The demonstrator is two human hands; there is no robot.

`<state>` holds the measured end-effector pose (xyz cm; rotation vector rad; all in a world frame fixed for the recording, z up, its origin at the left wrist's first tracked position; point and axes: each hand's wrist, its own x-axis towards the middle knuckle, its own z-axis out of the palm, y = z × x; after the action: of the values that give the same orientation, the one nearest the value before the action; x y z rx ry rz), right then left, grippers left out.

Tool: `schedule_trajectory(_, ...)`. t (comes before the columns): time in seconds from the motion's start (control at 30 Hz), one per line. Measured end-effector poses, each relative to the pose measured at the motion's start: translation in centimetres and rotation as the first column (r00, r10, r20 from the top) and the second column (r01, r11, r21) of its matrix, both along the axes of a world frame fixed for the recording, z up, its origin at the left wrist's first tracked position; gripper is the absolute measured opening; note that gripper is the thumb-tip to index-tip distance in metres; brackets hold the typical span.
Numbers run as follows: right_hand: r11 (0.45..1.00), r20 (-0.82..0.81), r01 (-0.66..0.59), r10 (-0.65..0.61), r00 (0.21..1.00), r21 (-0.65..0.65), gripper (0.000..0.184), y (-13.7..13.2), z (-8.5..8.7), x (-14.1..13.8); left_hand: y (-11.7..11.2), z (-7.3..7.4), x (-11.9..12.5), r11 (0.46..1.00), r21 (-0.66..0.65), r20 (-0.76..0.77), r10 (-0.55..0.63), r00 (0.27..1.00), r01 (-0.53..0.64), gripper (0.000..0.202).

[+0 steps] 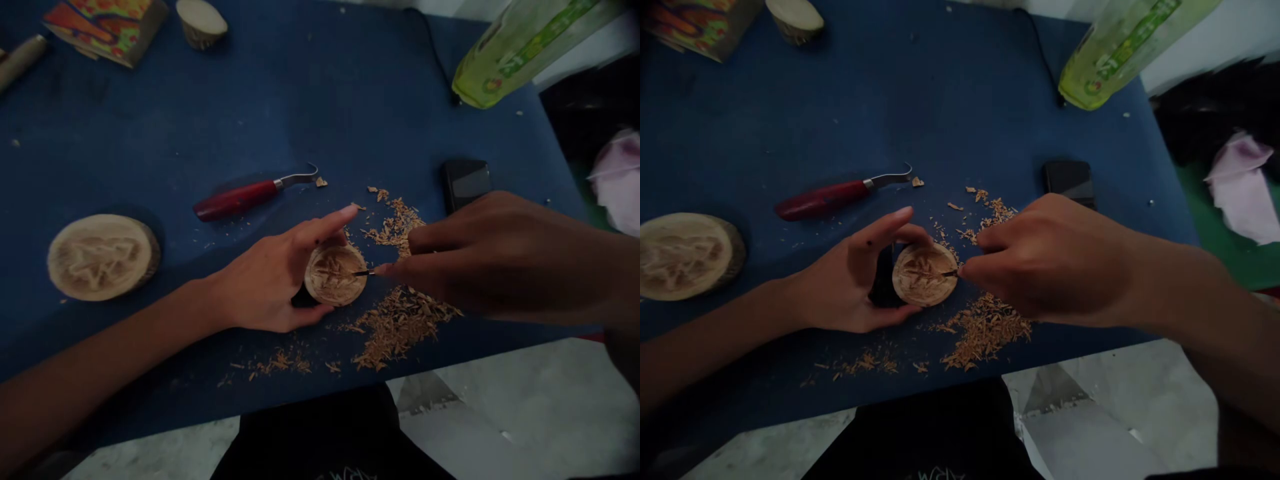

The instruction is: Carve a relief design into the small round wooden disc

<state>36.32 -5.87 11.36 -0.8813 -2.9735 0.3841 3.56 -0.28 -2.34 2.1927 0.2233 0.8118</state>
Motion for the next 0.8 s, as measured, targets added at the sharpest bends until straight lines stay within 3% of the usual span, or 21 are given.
schedule_trajectory(0.17, 0.992, -0.056, -0.01, 0.017, 0.998, 0.128, 0.035, -0.3, 0.5, -1.0, 0.1, 0.1, 0.0, 1.0, 0.007, -0.011, -0.003, 1.0, 0.003, 0.125)
schedule_trajectory(0.27, 0.995, 0.034, -0.061, 0.058, 0.998, 0.082, 0.027, -0.6, 0.5, -1.4, 0.3, 0.1, 0.1, 0.999, 0.032, -0.015, -0.006, 1.0, 0.006, 0.124)
schedule_trajectory(0.4, 0.987, -0.013, 0.002, 0.0, 1.0, 0.163, 0.034, -1.6, -0.2, -1.2, 0.2, 0.1, 0.2, 0.999, 0.031, -0.004, -0.005, 1.0, 0.005, 0.122)
schedule_trajectory(0.57, 0.989, -0.052, 0.032, -0.025, 0.998, 0.144, 0.031, -1.5, -0.8, -1.2, 0.0, -0.3, 0.1, 0.998, -0.053, -0.002, -0.016, 1.0, 0.016, 0.121)
schedule_trajectory(0.63, 0.995, -0.095, 0.035, -0.026, 0.995, 0.094, 0.027, -0.6, -1.1, -1.2, 0.0, -0.6, 0.0, 0.996, -0.088, -0.002, -0.029, 1.0, 0.028, 0.123)
schedule_trajectory(0.7, 0.999, -0.178, 0.028, -0.036, 0.983, -0.045, 0.03, 0.3, -1.7, -0.8, 0.0, -0.7, -0.1, 0.993, -0.108, -0.007, -0.04, 0.999, 0.039, 0.126)
schedule_trajectory(0.8, 0.965, -0.333, 0.04, -0.128, 0.934, -0.259, 0.021, 0.9, -2.7, 0.2, 0.0, -0.5, -0.2, 0.991, -0.118, -0.024, -0.063, 0.998, 0.059, 0.131)
